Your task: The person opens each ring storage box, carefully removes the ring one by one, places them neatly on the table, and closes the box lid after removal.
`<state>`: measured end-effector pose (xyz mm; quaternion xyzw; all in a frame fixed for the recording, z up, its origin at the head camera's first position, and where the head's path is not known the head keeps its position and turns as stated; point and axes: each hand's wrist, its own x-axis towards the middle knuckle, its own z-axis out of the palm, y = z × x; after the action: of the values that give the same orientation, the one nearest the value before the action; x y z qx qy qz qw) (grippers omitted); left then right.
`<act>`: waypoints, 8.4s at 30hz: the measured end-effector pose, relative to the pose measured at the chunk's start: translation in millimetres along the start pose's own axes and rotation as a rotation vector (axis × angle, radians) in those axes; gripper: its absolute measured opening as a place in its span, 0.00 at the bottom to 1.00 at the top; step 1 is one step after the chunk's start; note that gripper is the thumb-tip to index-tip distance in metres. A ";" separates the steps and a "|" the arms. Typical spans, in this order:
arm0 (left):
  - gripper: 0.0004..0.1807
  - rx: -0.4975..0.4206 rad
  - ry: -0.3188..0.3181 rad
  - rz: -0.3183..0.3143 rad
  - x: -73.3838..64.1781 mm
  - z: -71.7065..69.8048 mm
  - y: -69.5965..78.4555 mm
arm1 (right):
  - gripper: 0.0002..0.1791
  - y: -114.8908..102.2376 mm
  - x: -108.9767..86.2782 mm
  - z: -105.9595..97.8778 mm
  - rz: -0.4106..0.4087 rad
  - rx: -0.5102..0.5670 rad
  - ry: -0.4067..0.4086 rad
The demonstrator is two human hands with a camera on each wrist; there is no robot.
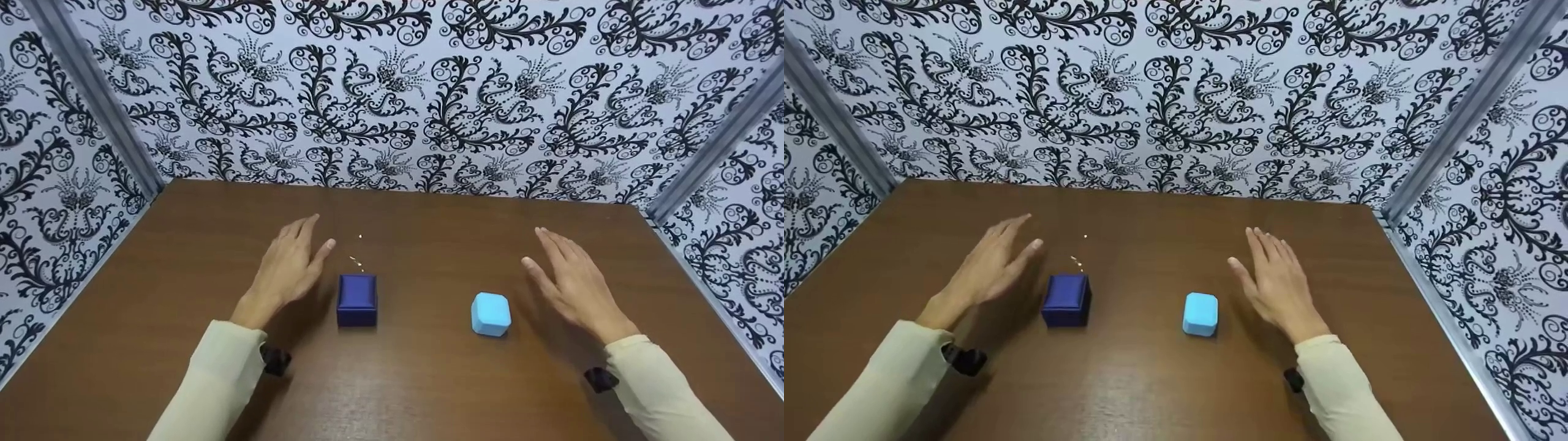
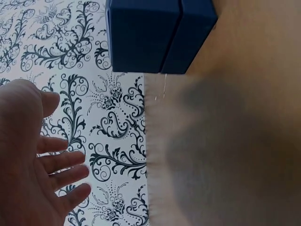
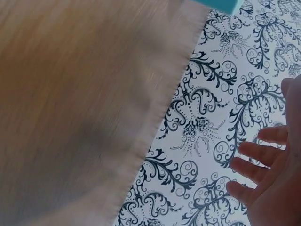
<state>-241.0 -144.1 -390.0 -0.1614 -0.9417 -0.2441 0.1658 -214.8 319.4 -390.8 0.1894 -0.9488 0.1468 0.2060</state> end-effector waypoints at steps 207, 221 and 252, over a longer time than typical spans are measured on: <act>0.37 -0.481 -0.445 -0.071 -36.4 29.8 -6.9 | 0.07 -193.9 53.6 88.9 -0.041 0.685 -0.222; 0.29 -0.457 -0.461 -0.018 -33.9 31.6 -9.9 | 0.04 -208.3 58.7 100.4 -0.025 0.613 -0.278; 0.40 -0.481 -0.454 0.012 -33.9 33.4 -12.1 | 0.02 -211.2 60.4 106.6 -0.018 0.545 -0.334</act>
<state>-223.1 -144.5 -435.8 -0.2517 -0.8690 -0.4165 -0.0898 -212.8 76.3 -414.4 0.2674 -0.8936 0.3605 -0.0097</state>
